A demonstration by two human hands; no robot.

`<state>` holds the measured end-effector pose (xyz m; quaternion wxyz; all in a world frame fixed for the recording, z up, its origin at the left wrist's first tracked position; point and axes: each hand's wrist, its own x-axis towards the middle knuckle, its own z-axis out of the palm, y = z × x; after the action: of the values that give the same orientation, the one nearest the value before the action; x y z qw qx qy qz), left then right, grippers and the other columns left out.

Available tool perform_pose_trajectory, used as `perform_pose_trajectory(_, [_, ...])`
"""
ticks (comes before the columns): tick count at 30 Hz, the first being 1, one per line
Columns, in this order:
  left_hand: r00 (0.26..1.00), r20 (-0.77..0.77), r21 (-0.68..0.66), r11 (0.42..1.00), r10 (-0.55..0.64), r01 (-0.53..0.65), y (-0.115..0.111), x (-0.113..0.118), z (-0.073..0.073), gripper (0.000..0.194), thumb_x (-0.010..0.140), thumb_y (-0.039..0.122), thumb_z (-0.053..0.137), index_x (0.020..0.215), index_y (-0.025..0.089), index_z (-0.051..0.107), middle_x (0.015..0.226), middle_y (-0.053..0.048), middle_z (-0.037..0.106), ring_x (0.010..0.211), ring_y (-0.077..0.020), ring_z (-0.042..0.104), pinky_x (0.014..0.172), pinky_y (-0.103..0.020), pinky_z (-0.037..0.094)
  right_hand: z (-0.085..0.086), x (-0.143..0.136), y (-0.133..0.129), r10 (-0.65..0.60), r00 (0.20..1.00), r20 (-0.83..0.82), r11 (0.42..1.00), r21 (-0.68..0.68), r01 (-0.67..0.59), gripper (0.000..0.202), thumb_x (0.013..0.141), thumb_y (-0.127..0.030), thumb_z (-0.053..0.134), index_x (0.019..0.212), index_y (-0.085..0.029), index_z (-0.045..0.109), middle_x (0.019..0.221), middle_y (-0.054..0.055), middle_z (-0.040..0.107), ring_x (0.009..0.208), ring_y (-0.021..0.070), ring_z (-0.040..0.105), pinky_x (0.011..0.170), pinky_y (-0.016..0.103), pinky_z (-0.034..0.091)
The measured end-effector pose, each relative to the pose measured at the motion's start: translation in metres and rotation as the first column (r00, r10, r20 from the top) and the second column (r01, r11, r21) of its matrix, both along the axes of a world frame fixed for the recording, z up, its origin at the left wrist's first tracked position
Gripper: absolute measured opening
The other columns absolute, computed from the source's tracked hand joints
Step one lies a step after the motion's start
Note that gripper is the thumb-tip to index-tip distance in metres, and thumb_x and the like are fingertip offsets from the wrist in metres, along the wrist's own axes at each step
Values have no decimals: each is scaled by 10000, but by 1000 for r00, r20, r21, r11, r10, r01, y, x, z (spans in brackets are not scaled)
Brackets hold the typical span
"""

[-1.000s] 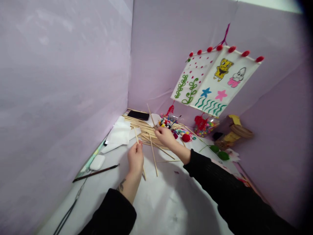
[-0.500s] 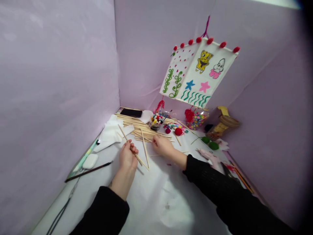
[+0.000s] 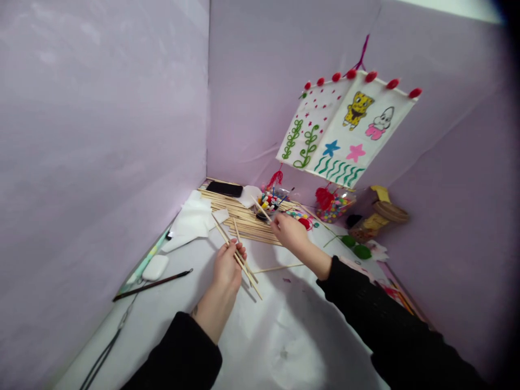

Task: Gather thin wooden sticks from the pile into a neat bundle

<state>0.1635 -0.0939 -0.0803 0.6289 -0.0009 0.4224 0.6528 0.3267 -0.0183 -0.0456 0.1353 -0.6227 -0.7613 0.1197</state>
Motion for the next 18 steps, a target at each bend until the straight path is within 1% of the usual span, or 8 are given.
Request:
perform_pose_trajectory(2, [998,15,41,998,-58,57,-2,2,2,112,887,48,503,849,123,577,749,-44,650,646,-106,649,613,-219,514,1,1,-7,41,993,-114,996,-75,-49,253,923,-361,417,854,-166,563,770,61,617,697,170,565,604,254,417])
perform_pose_trajectory(4, [995,24,79,992,-100,97,-4,5,4,72,866,60,558,857,127,585,829,-69,681,740,-141,684,657,-243,534,-3,-1,-19,95,971,-219,978,-163,-132,317,921,-449,386,816,-186,531,608,-13,520,528,123,462,501,227,372])
perform_pose_trajectory(5, [993,27,98,989,-113,110,-4,6,4,63,852,68,589,856,130,586,844,-70,686,763,-148,689,673,-246,537,-6,-4,-25,106,945,-311,959,-219,-180,337,911,-484,383,802,-193,515,562,-39,466,476,108,399,464,221,338])
perform_pose_trajectory(8, [991,28,157,979,-132,126,-6,9,2,81,816,93,656,844,136,594,816,-46,686,741,-129,677,719,-242,538,-18,-11,-42,43,790,-611,871,-364,-329,388,832,-583,474,746,-205,482,508,-81,347,433,86,265,422,218,238])
perform_pose_trajectory(10, [989,25,191,972,-143,136,-6,12,1,74,802,99,675,832,125,613,787,-39,680,717,-115,663,738,-232,532,-23,-16,-48,4,714,-700,839,-386,-383,426,780,-620,547,720,-203,485,516,-84,329,455,82,254,440,220,219])
perform_pose_trajectory(14, [987,32,198,969,-159,150,-7,13,3,57,805,49,643,817,104,640,764,-53,680,729,-117,663,750,-221,526,-30,-22,-52,82,734,-674,877,-301,-375,434,777,-606,573,716,-179,525,593,-55,401,545,93,330,509,225,276])
perform_pose_trajectory(16, [987,38,192,971,-153,143,-5,7,7,96,845,33,579,826,108,636,746,-49,671,723,-117,663,740,-228,531,-31,-23,-49,142,806,-575,909,-246,-336,400,820,-559,541,719,-172,539,610,-44,434,565,101,366,522,226,297])
perform_pose_trajectory(18, [995,49,182,981,-83,73,0,-3,13,145,884,35,520,838,122,626,745,-36,658,722,-112,660,748,-241,540,-30,-19,-42,169,898,-406,949,-178,-259,349,874,-480,502,738,-165,563,616,-32,478,573,109,410,532,225,319])
